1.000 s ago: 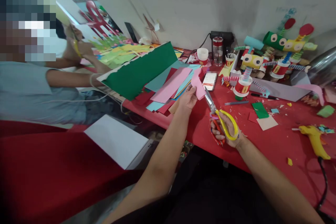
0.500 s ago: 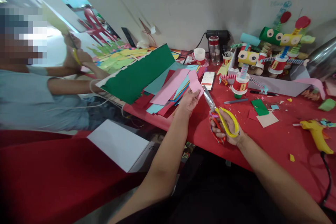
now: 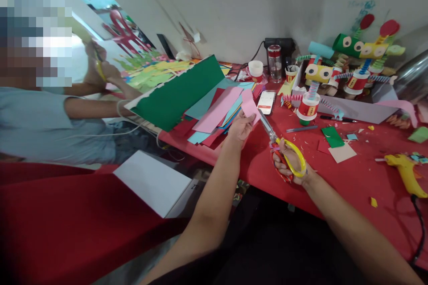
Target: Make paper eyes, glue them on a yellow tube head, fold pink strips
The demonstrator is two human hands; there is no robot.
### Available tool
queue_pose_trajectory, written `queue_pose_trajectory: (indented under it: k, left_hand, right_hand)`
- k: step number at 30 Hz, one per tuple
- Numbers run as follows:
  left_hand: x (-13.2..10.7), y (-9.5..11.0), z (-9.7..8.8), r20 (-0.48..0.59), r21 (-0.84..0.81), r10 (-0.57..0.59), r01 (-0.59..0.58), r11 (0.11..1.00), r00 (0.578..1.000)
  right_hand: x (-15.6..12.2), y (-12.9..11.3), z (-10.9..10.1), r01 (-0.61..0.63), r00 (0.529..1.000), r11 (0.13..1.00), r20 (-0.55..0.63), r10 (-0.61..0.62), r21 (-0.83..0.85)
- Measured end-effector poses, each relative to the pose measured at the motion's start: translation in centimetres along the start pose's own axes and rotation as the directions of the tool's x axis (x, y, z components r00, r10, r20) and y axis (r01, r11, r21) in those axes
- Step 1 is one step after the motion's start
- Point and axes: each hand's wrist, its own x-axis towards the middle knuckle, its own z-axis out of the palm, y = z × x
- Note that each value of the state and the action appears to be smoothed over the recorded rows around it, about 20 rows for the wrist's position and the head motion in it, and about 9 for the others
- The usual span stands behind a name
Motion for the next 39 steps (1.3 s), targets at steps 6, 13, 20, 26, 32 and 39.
queue_pose_trajectory:
  k: [6, 13, 20, 26, 32, 39]
  left_hand:
    - [-0.2, 0.1, 0.2, -0.010, 0.021, -0.015, 0.015, 1.000, 1.000]
    - [-0.4, 0.4, 0.1, -0.004, 0.012, 0.003, -0.003, 1.000, 1.000]
    - [-0.3, 0.0, -0.1, 0.056, 0.091, -0.046, 0.041, 0.995, 0.997]
    - [0.4, -0.4, -0.9, 0.136, 0.189, 0.011, -0.037, 0.981, 0.991]
    - [1.2, -0.6, -1.3, 0.104, 0.241, 0.165, -0.186, 0.952, 0.981]
    - [1.6, -0.9, -1.3, 0.216, 0.353, 0.414, -0.466, 0.811, 0.884]
  right_hand:
    - [-0.1, -0.1, 0.0, -0.042, 0.997, 0.999, 0.066, 0.043, -0.015]
    - [-0.3, 0.0, 0.3, -0.037, 0.998, 0.995, -0.044, 0.033, -0.096]
    - [-0.2, -0.4, 0.3, -0.119, 0.992, 0.990, 0.038, 0.122, -0.076]
    - [-0.3, -0.5, 1.0, -0.055, 0.995, 0.983, -0.089, 0.040, -0.176]
    - [-0.2, -0.2, 1.6, -0.052, 0.927, 0.944, -0.369, -0.076, -0.325]
    - [-5.6, -2.4, 0.2, -0.270, 0.792, 0.360, -0.419, -0.445, -0.893]
